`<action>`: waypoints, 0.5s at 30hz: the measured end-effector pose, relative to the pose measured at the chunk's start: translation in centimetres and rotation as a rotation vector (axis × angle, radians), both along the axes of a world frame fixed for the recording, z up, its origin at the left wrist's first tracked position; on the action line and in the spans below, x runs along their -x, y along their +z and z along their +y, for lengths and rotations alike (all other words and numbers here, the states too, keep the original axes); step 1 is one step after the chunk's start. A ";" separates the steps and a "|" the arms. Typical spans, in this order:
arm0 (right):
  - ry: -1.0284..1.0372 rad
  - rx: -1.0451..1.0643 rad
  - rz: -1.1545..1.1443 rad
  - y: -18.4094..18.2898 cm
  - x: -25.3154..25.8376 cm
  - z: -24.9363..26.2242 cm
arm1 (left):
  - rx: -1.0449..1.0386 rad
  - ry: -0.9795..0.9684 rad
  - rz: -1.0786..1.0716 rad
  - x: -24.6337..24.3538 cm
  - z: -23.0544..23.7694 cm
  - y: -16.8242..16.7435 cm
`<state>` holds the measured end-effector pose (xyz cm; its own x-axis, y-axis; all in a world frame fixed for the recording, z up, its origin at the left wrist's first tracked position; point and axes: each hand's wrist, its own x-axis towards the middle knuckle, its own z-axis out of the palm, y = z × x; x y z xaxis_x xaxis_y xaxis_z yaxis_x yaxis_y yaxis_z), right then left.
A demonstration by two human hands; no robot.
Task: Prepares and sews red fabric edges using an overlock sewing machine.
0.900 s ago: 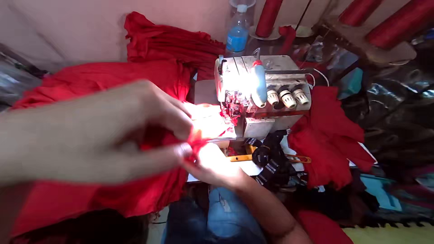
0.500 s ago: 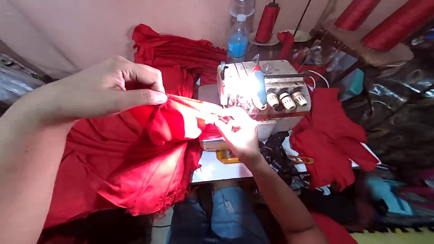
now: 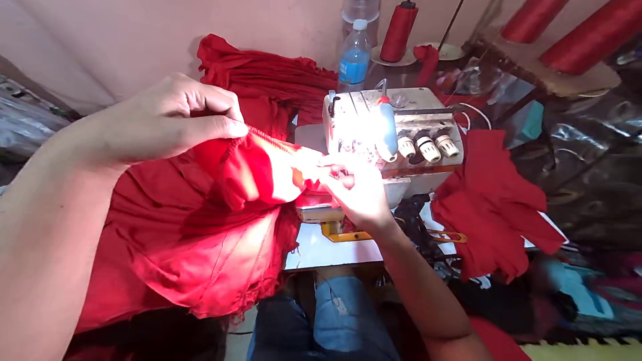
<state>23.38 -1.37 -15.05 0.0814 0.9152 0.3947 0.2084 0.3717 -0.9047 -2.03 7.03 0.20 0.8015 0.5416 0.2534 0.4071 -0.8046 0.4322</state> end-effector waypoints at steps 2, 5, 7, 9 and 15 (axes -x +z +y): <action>0.010 0.003 -0.031 -0.8 -0.6 0.2 | 0.025 -0.072 0.003 1.3 2.6 -0.9; 0.021 0.038 -0.033 -1.5 -1.3 0.2 | 0.110 0.045 -0.055 1.4 2.3 -1.8; 0.046 0.069 -0.013 -1.6 -1.7 0.1 | 0.145 0.213 -0.056 0.1 0.2 -1.6; 0.075 0.078 0.013 -1.8 -2.1 -0.1 | 0.175 0.258 -0.053 0.0 -0.1 -1.9; 0.082 0.043 0.009 -1.6 -1.9 -0.2 | 0.151 0.113 -0.107 1.2 0.2 -2.8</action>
<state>25.23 -1.55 -16.60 0.0091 0.9349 0.3549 0.1707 0.3482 -0.9218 -3.21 7.28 -2.59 0.7061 0.6652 0.2428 0.4366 -0.6789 0.5902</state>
